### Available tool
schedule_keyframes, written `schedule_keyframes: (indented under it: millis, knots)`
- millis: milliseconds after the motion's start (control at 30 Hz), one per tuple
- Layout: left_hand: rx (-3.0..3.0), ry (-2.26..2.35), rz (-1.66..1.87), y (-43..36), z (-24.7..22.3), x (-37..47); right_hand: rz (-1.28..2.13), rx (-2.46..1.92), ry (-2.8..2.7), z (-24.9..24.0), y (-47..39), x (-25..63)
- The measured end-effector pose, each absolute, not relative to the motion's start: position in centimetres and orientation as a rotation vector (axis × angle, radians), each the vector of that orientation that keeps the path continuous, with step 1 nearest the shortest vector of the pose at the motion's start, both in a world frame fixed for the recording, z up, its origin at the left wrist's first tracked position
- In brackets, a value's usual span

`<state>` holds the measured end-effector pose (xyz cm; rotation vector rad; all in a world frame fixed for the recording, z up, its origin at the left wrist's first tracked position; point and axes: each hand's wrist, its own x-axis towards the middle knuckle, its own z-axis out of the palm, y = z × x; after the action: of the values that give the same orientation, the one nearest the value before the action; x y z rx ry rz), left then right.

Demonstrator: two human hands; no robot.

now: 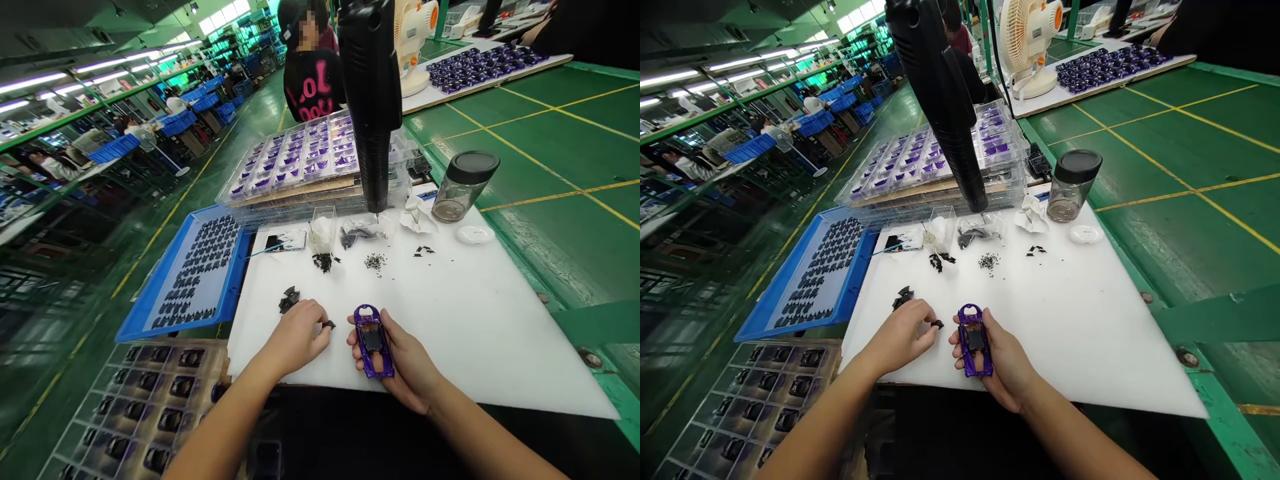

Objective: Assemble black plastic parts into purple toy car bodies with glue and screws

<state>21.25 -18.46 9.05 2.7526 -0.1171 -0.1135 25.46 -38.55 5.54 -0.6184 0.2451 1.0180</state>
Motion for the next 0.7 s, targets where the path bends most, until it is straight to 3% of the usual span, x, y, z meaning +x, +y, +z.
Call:
schedule_keyframes:
  millis: [233,700]
  knots:
    - [2.683,-0.306,0.338,-22.5,9.9,22.8,1.042,-0.691,0.216,4.9,-38.6,25.1]
    - [2.71,-0.285,0.221,-22.9,9.1,24.0,1.031,-0.688,0.237,5.6,-38.5,25.2]
